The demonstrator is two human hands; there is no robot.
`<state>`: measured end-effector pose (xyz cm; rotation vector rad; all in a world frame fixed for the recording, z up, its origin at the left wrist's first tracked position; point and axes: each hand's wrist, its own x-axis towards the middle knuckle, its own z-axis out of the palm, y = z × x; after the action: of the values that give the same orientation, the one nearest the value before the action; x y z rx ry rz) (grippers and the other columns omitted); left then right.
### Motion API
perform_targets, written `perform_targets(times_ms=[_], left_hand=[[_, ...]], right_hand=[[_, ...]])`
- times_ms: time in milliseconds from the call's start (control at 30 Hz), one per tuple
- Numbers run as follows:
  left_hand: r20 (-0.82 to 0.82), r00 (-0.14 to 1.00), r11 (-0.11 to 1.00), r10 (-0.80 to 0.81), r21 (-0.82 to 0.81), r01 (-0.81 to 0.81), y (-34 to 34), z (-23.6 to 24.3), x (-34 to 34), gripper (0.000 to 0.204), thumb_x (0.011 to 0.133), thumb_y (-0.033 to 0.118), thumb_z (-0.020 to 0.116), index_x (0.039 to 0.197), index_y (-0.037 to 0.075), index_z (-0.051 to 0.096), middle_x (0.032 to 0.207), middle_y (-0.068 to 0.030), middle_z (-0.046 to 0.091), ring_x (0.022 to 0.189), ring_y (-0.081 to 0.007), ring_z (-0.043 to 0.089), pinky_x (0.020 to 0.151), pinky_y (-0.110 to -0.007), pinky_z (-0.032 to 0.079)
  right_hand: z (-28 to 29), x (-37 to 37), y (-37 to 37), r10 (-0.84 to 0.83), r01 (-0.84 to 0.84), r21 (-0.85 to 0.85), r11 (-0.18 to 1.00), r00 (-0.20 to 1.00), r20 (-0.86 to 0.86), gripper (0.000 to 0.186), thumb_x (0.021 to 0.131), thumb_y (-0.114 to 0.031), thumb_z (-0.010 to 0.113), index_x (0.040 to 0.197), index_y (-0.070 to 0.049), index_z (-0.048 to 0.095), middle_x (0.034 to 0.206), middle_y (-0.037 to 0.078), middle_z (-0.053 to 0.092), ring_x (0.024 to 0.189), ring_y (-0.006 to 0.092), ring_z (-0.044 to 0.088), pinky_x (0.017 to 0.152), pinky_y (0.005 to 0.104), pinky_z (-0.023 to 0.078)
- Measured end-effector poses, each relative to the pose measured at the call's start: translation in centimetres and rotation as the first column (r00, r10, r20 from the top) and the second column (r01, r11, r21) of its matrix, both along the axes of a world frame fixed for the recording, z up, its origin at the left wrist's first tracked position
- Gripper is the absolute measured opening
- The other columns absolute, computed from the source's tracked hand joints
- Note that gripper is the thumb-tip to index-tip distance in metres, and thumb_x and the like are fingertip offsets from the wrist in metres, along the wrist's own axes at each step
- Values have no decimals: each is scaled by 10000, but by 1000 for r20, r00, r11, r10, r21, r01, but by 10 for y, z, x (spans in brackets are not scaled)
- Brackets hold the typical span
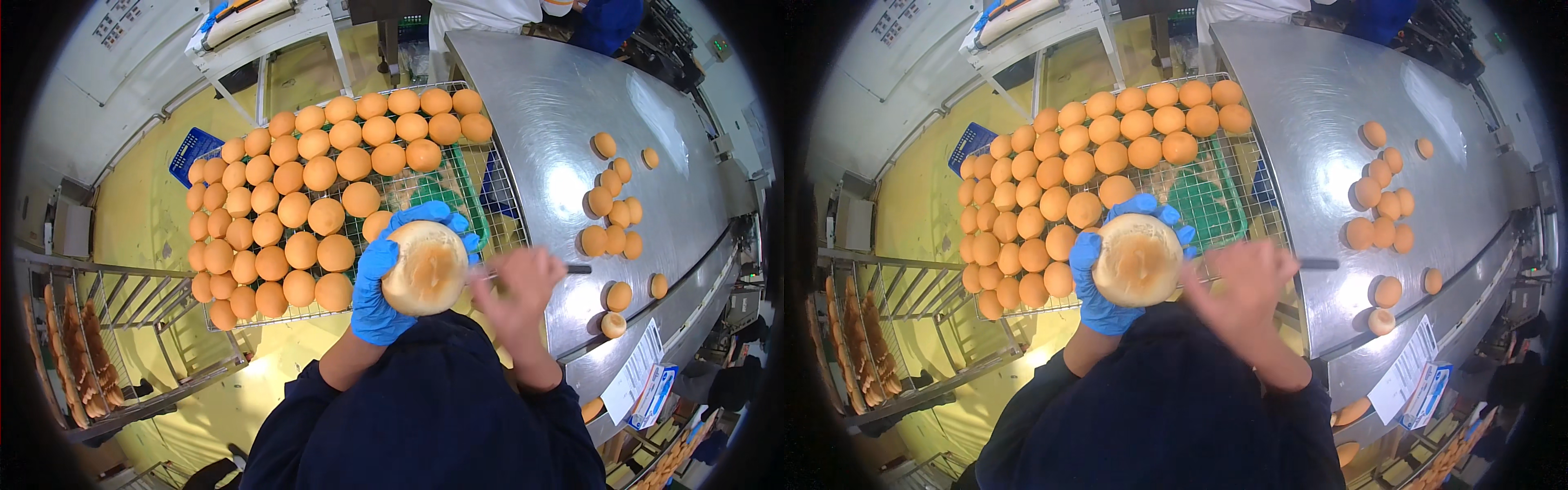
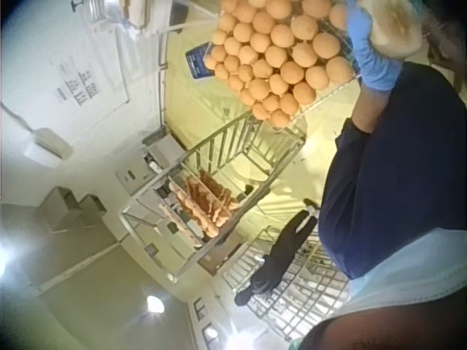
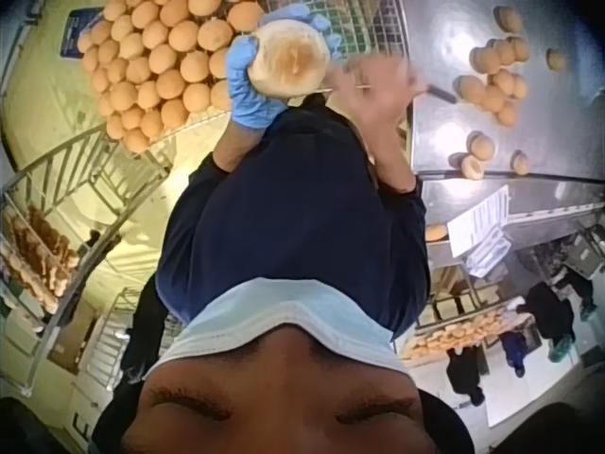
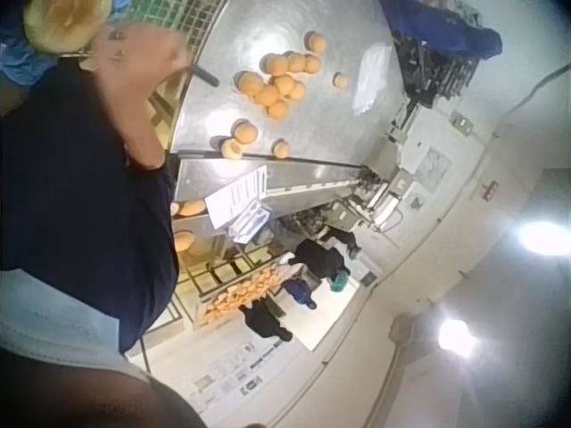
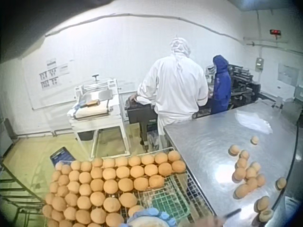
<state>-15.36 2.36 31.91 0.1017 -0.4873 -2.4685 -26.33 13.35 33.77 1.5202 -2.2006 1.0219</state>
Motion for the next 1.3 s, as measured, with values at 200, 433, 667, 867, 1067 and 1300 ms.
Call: perform_targets(times_ms=[200,433,667,867,1067,1300], left_hand=[[117,993,998,-24,-52,31,-1,-1,-4,628,763,375,571,1205,-50,437,1203,-197,484,1102,-342,512,973,-438,406],[-108,954,928,-281,225,298,5,-40,-11,702,830,543,452,1288,13,400,1316,-180,416,1167,-407,442,961,-534,389],[-264,883,796,-388,386,466,12,-28,-29,694,854,585,378,1322,71,393,1282,-176,473,1198,-426,409,975,-630,297],[-202,910,803,-362,429,415,20,0,-26,695,846,595,383,1325,92,394,1272,-168,484,1207,-399,408,977,-616,304],[-175,943,837,-283,435,331,20,12,-28,678,863,552,420,1304,39,387,1277,-172,472,1224,-380,393,1016,-577,290],[-77,972,871,-223,432,235,20,15,-28,647,876,534,419,1301,47,391,1258,-170,486,1210,-368,413,1016,-557,310]], right_hand=[[-8,-2,-5,-11,13,-21,1000,997,74,171,727,-261,706,708,-124,606,646,-19,531,679,149,465,747,334,246],[-65,-57,27,-432,435,45,899,868,244,157,767,-246,683,744,-105,620,635,-31,522,666,139,454,767,341,254],[-46,-49,46,-386,416,-47,908,876,291,159,756,-229,691,727,-102,600,617,-36,471,660,135,423,749,313,242],[-20,-42,52,-276,304,-100,947,935,223,171,716,-230,702,728,-110,581,618,-21,465,663,151,419,731,315,241],[-4,-39,46,-198,224,-123,967,961,192,183,699,-238,710,736,-114,579,610,-23,462,662,147,417,719,318,239],[1,-38,35,-162,171,-57,984,977,138,193,687,-235,722,747,-117,582,607,-30,457,664,147,418,719,322,233]])
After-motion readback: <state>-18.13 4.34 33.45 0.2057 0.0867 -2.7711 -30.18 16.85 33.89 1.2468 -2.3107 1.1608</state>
